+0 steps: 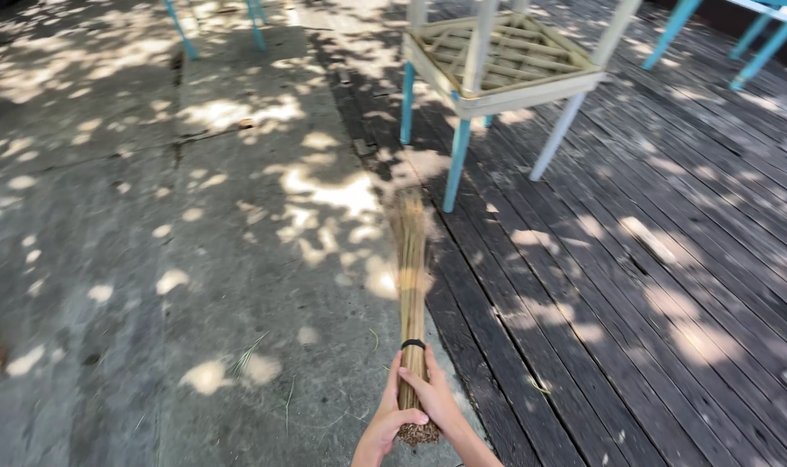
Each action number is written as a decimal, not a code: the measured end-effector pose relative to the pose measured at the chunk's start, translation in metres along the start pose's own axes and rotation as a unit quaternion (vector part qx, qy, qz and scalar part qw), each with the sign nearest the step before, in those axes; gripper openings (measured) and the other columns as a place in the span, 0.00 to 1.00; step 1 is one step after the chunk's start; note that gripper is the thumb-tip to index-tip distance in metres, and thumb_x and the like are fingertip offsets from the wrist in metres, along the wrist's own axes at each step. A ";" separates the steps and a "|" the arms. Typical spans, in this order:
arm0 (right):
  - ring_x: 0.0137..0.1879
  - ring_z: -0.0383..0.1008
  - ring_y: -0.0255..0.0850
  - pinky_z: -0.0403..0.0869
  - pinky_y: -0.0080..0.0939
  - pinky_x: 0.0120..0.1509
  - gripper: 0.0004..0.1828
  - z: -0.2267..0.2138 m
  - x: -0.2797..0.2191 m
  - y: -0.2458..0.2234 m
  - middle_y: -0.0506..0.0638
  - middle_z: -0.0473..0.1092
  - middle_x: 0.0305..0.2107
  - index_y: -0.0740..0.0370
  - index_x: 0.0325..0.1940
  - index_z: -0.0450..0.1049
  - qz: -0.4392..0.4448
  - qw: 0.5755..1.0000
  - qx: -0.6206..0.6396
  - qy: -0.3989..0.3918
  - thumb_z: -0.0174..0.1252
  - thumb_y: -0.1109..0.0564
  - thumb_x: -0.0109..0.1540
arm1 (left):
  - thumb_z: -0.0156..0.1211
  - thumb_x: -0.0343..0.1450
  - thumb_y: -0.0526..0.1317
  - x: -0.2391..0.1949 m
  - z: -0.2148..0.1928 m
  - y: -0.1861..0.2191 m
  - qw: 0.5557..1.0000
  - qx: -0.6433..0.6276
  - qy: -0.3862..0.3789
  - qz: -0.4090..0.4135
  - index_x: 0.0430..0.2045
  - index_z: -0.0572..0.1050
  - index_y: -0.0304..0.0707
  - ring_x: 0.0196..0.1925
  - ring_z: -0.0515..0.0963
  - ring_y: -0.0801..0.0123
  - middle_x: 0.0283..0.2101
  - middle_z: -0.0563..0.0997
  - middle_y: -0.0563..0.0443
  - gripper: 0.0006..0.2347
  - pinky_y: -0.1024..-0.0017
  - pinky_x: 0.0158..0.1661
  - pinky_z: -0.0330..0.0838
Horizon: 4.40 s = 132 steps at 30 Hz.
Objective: Sweeping dry leaves on an outdoor wooden deck using a handheld grass broom.
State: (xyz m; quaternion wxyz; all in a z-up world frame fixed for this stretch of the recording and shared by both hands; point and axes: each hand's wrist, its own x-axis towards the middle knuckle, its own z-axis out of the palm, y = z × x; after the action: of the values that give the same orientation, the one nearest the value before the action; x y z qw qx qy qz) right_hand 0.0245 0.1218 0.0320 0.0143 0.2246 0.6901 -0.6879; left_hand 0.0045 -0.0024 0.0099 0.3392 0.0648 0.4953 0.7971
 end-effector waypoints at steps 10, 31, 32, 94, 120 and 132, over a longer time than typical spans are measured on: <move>0.79 0.54 0.47 0.60 0.45 0.78 0.49 -0.001 -0.003 0.012 0.58 0.42 0.77 0.66 0.79 0.41 -0.008 1.000 0.006 0.025 0.60 0.51 0.62 | 0.52 0.48 0.21 -0.011 0.014 0.020 0.998 0.020 0.013 -0.053 0.74 0.47 0.56 0.67 0.71 0.50 0.76 0.59 0.45 0.52 0.64 0.44 0.79; 0.60 0.75 0.43 0.75 0.37 0.59 0.48 -0.008 -0.032 -0.010 0.60 0.64 0.68 0.63 0.78 0.49 -0.048 0.996 0.062 0.036 0.64 0.57 0.57 | 0.54 0.50 0.18 -0.029 0.034 0.021 0.995 0.047 -0.046 0.069 0.74 0.41 0.58 0.76 0.55 0.50 0.80 0.44 0.48 0.54 0.59 0.55 0.76; 0.57 0.76 0.43 0.75 0.37 0.56 0.48 -0.008 -0.034 -0.015 0.61 0.68 0.63 0.61 0.79 0.49 -0.037 0.997 0.058 0.032 0.62 0.58 0.57 | 0.54 0.50 0.18 -0.031 0.036 0.024 0.996 0.044 -0.046 0.059 0.75 0.40 0.59 0.75 0.57 0.49 0.80 0.44 0.48 0.55 0.61 0.51 0.78; 0.55 0.79 0.48 0.76 0.42 0.55 0.48 0.003 -0.006 0.034 0.64 0.71 0.61 0.59 0.79 0.52 0.043 0.996 0.078 0.029 0.63 0.65 0.56 | 0.59 0.57 0.25 -0.029 0.004 -0.013 0.991 -0.022 -0.088 0.095 0.74 0.34 0.51 0.78 0.54 0.45 0.79 0.39 0.40 0.51 0.57 0.61 0.75; 0.46 0.79 0.48 0.78 0.42 0.44 0.44 0.010 -0.053 -0.029 0.63 0.75 0.54 0.58 0.78 0.54 0.039 0.997 0.058 0.009 0.60 0.62 0.58 | 0.53 0.51 0.20 -0.056 0.024 0.009 0.998 -0.005 -0.015 0.060 0.75 0.41 0.51 0.76 0.56 0.50 0.80 0.44 0.47 0.53 0.65 0.51 0.79; 0.53 0.77 0.48 0.76 0.42 0.51 0.43 0.048 -0.067 -0.026 0.61 0.72 0.56 0.60 0.76 0.57 -0.004 0.998 0.030 -0.054 0.63 0.60 0.56 | 0.58 0.52 0.22 -0.094 0.000 0.018 0.992 0.040 0.022 0.118 0.75 0.40 0.50 0.74 0.56 0.58 0.78 0.49 0.48 0.53 0.65 0.62 0.66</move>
State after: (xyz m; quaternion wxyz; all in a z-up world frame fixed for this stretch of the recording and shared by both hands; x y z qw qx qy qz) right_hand 0.0626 0.0577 0.0763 0.0419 0.1844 0.6684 -0.7194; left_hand 0.0671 -0.0644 0.0467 0.2290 0.1182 0.5231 0.8124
